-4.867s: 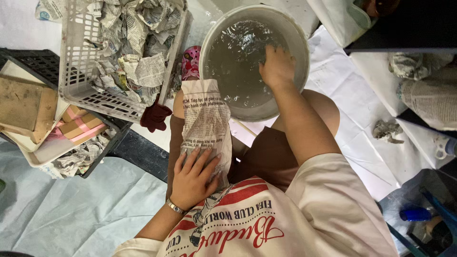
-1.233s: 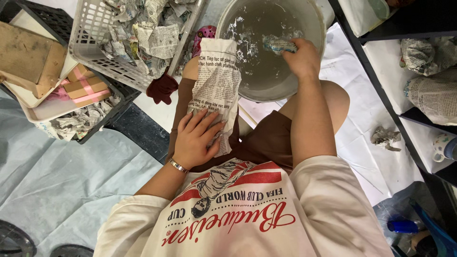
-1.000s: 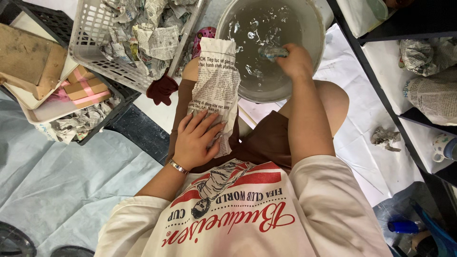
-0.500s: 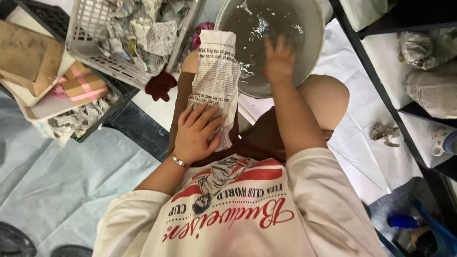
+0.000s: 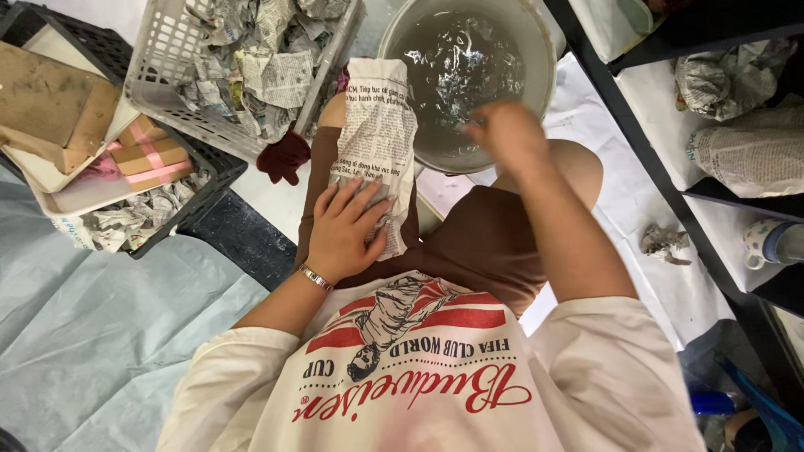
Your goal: The person sits on the floor and wraps small ceramic items with newspaper. They fold the paper around each item, dip it into a bucket of water, and place the wrapped item on a nearby shelf. The process is repeated for several items.
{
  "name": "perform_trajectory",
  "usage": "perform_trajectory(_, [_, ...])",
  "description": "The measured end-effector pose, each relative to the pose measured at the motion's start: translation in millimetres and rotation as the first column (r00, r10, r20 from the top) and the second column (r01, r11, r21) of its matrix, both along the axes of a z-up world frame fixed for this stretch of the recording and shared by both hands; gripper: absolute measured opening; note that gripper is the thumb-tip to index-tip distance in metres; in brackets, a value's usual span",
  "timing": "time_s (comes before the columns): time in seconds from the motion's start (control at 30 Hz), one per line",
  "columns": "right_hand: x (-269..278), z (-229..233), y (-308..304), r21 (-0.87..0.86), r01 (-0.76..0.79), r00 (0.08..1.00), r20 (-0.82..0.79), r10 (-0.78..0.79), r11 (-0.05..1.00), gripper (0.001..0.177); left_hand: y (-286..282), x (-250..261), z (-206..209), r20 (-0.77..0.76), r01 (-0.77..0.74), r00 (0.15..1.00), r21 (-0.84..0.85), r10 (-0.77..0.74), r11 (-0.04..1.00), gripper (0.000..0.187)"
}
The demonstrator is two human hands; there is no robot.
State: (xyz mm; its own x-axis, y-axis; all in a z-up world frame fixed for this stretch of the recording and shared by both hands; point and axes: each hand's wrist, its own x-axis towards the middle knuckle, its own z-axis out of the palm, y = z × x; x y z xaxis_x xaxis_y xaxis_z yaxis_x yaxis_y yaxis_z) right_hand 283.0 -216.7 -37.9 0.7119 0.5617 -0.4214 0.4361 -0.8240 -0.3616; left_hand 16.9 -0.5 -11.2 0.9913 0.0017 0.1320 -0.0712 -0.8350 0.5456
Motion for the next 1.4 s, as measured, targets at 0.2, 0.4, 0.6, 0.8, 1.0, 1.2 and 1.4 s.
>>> perform_trajectory(0.2, [27.1,14.8,-23.8,0.225,0.032,0.972,0.219,-0.083,0.974,0.016,4.2,-3.0,-1.8,0.017,-0.023,1.0,-0.01,0.023,1.0,0.041])
perform_trajectory(0.4, [28.4,48.0,-22.5,0.312,0.027,0.948,0.295,-0.124,0.95,0.015,3.9,-5.2,-1.6,0.029,-0.032,0.999,-0.002,0.032,0.999,0.041])
perform_trajectory(0.6, [41.0,126.6,-64.6,0.561,-0.14,0.957,0.287,-0.033,0.816,0.005,6.1,-2.1,-0.3,0.006,-0.046,0.999,0.015,0.046,0.999,0.04])
perform_trajectory(0.8, [39.1,13.4,-30.0,0.801,0.196,0.969,-0.247,0.015,0.565,0.022,8.1,-1.9,-2.2,0.019,-0.083,0.996,0.03,0.083,0.996,0.04])
perform_trajectory(1.0, [-79.8,-131.8,-8.3,0.146,0.159,0.984,0.062,-0.169,0.977,0.046,5.0,0.8,-0.4,0.042,-0.095,0.995,0.087,0.091,0.992,0.04])
perform_trajectory(1.2, [-96.1,-83.1,-39.8,0.294,0.301,0.954,-0.088,-0.288,0.907,0.044,5.5,1.9,-2.9,0.019,-0.099,0.995,0.058,0.098,0.993,0.04])
perform_trajectory(1.4, [-73.9,-10.1,-82.4,0.263,0.38,0.919,0.004,-0.395,0.887,0.037,4.6,-3.9,-4.9,0.025,-0.089,0.996,0.052,0.088,0.995,0.041])
